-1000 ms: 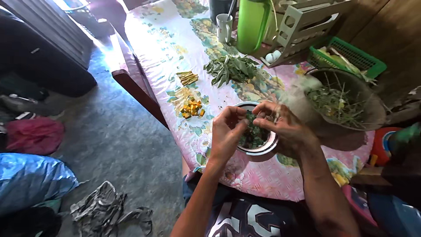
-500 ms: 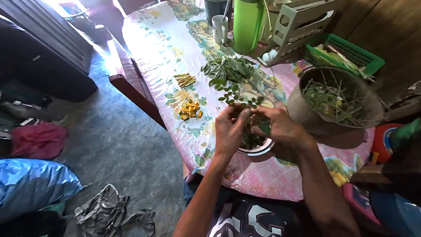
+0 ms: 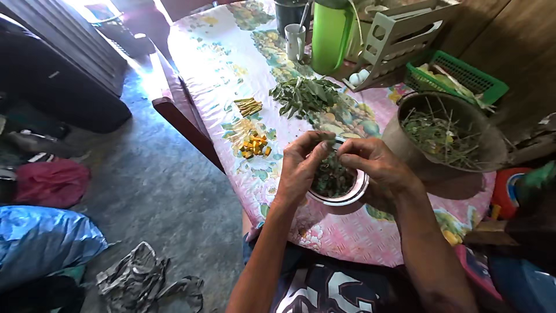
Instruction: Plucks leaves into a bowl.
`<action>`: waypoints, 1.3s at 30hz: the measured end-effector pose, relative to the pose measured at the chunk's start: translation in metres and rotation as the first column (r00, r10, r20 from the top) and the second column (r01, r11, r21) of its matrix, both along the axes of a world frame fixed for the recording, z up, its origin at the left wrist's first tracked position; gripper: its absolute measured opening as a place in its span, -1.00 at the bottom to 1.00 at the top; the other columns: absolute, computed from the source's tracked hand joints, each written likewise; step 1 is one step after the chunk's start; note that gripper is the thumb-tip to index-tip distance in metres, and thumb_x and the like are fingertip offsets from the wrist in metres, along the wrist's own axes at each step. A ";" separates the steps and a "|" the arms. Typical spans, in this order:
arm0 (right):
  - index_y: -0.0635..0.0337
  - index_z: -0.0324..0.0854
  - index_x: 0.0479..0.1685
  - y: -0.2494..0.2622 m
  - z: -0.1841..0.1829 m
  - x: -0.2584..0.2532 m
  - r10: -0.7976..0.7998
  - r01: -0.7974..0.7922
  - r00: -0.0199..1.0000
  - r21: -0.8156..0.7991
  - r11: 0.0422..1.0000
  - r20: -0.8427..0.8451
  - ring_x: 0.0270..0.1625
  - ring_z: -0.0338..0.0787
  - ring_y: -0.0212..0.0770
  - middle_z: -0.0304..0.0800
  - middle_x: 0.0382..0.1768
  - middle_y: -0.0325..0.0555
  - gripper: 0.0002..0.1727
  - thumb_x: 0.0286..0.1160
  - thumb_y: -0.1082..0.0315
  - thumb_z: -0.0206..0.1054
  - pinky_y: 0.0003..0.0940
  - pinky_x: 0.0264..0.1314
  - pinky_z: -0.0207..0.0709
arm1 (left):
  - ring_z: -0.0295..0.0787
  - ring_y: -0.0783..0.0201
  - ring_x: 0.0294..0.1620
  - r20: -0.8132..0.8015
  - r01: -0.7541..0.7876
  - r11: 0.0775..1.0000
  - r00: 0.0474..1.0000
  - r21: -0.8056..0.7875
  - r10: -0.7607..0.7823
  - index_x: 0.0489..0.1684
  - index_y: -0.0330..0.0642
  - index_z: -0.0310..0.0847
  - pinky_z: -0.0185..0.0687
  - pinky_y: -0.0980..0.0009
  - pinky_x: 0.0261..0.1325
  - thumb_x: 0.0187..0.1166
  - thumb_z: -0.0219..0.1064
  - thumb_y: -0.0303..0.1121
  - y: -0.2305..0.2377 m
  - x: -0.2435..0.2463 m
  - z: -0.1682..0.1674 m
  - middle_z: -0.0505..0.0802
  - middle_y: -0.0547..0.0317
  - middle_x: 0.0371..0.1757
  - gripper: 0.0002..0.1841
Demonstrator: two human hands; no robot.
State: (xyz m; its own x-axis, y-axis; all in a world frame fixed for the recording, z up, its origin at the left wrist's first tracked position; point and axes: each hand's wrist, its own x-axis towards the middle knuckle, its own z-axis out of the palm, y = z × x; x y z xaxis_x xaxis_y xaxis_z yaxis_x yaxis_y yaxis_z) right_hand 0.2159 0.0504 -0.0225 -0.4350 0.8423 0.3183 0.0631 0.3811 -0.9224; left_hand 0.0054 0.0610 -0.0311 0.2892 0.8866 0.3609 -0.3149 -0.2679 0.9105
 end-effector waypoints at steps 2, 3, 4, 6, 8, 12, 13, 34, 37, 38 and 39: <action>0.24 0.69 -0.08 -0.002 0.000 -0.001 -0.043 0.043 0.999 -0.011 0.999 -0.010 -0.56 0.54 -0.42 0.66 -0.42 -0.16 -0.89 0.62 0.45 0.27 -0.61 -0.60 0.45 | 0.78 0.35 -0.10 0.008 -0.062 0.992 0.998 -0.107 0.063 0.35 -0.11 0.64 0.76 0.40 -0.01 0.74 0.27 -0.25 -0.003 0.003 -0.002 0.83 0.16 0.05 -0.69; 0.24 0.68 -0.06 -0.003 0.000 -0.001 -0.068 0.067 0.998 -0.017 0.998 -0.009 -0.56 0.54 -0.41 0.66 -0.41 -0.15 -0.89 0.63 0.45 0.26 -0.60 -0.60 0.46 | 0.80 0.32 -0.07 0.017 -0.110 0.980 0.993 -0.166 0.114 0.34 -0.09 0.63 0.78 0.35 0.02 0.75 0.26 -0.23 -0.004 0.005 -0.004 0.83 0.14 0.08 -0.69; 0.22 0.68 -0.04 -0.003 0.000 -0.002 -0.090 0.090 0.996 -0.024 0.996 -0.007 -0.56 0.53 -0.40 0.66 -0.40 -0.15 -0.89 0.65 0.43 0.26 -0.59 -0.60 0.46 | 0.81 0.28 -0.06 0.032 -0.147 0.966 0.987 -0.211 0.158 0.38 -0.09 0.60 0.78 0.32 0.03 0.77 0.22 -0.24 -0.006 0.006 -0.009 0.82 0.11 0.14 -0.68; 0.22 0.67 -0.04 -0.003 -0.001 -0.002 -0.115 0.114 0.993 -0.024 0.993 -0.012 -0.58 0.52 -0.40 0.65 -0.42 -0.15 -0.89 0.66 0.42 0.26 -0.58 -0.61 0.46 | 0.83 0.22 0.00 0.086 -0.177 0.954 0.976 -0.240 0.202 0.39 -0.15 0.57 0.79 0.26 0.09 0.79 0.14 -0.30 -0.008 0.009 -0.017 0.80 0.05 0.19 -0.68; 0.22 0.66 -0.04 -0.002 -0.002 -0.003 -0.114 0.114 0.993 -0.029 0.993 -0.021 -0.55 0.54 -0.38 0.65 -0.39 -0.14 -0.89 0.67 0.41 0.25 -0.57 -0.58 0.48 | 0.81 0.17 0.13 0.113 -0.166 0.968 0.975 -0.191 0.189 0.37 -0.17 0.57 0.76 0.20 0.20 0.73 0.20 -0.24 -0.011 0.010 -0.020 0.80 0.02 0.24 -0.66; 0.21 0.65 -0.04 -0.002 -0.001 -0.005 -0.100 0.097 0.994 -0.047 0.994 -0.053 -0.53 0.57 -0.38 0.66 -0.37 -0.14 -0.90 0.67 0.40 0.26 -0.57 -0.56 0.51 | 0.79 0.18 0.20 0.064 -0.141 0.990 0.988 -0.021 0.142 0.31 -0.16 0.57 0.77 0.27 0.17 0.56 0.40 -0.32 -0.012 0.016 -0.014 0.79 0.05 0.26 -0.62; 0.21 0.65 -0.03 -0.002 -0.001 -0.005 -0.102 0.099 0.993 -0.048 0.994 -0.064 -0.53 0.57 -0.39 0.66 -0.37 -0.14 -0.89 0.68 0.40 0.26 -0.57 -0.55 0.52 | 0.78 0.19 0.17 0.042 -0.148 0.989 0.988 0.005 0.147 0.29 -0.16 0.59 0.78 0.28 0.14 0.53 0.41 -0.37 -0.011 0.019 -0.012 0.79 0.06 0.23 -0.63; 0.20 0.60 -0.02 -0.002 -0.006 -0.016 -0.254 0.260 0.965 0.122 0.958 -0.059 -0.52 0.64 -0.39 0.70 -0.32 -0.16 -0.91 0.61 0.47 0.31 -0.57 -0.53 0.62 | 0.77 0.29 -0.27 -0.161 -0.134 0.975 0.973 0.180 0.163 0.01 -0.19 0.66 0.76 0.46 -0.31 0.61 0.35 -0.50 0.000 0.015 0.002 0.81 0.12 -0.08 -0.88; 0.17 0.62 -0.05 -0.004 -0.006 -0.018 -0.292 0.294 0.956 0.114 0.949 -0.030 -0.52 0.63 -0.39 0.68 -0.29 -0.16 -0.91 0.57 0.48 0.31 -0.57 -0.55 0.61 | 0.76 0.33 -0.26 -0.221 -0.144 0.952 0.953 0.270 0.207 -0.01 -0.20 0.64 0.76 0.46 -0.28 0.61 0.31 -0.51 0.003 0.013 0.004 0.78 0.14 -0.11 -0.89; 0.16 0.61 -0.06 -0.005 -0.006 -0.019 -0.310 0.308 0.951 0.125 0.943 -0.008 -0.52 0.64 -0.39 0.69 -0.29 -0.16 -0.90 0.56 0.48 0.31 -0.56 -0.56 0.62 | 0.76 0.34 -0.25 -0.248 -0.143 0.944 0.943 0.298 0.221 -0.02 -0.21 0.65 0.77 0.45 -0.26 0.61 0.31 -0.51 0.004 0.013 0.004 0.78 0.14 -0.12 -0.89; 0.15 0.61 -0.06 -0.004 -0.006 -0.020 -0.328 0.324 0.945 0.145 0.935 0.007 -0.53 0.65 -0.39 0.70 -0.30 -0.17 -0.89 0.54 0.48 0.32 -0.55 -0.57 0.61 | 0.75 0.35 -0.28 -0.270 -0.144 0.938 0.934 0.315 0.234 -0.04 -0.22 0.66 0.75 0.46 -0.28 0.59 0.30 -0.52 0.006 0.013 0.004 0.78 0.14 -0.15 -0.89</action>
State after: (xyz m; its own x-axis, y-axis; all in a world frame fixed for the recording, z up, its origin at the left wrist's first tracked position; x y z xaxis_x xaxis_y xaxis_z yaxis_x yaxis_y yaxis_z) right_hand 0.1955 0.0459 -0.0285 -0.1557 0.8875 0.4338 0.2329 0.4597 -0.8570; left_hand 0.0186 0.0666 -0.0269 0.2602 0.8072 0.5299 0.0420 -0.5577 0.8290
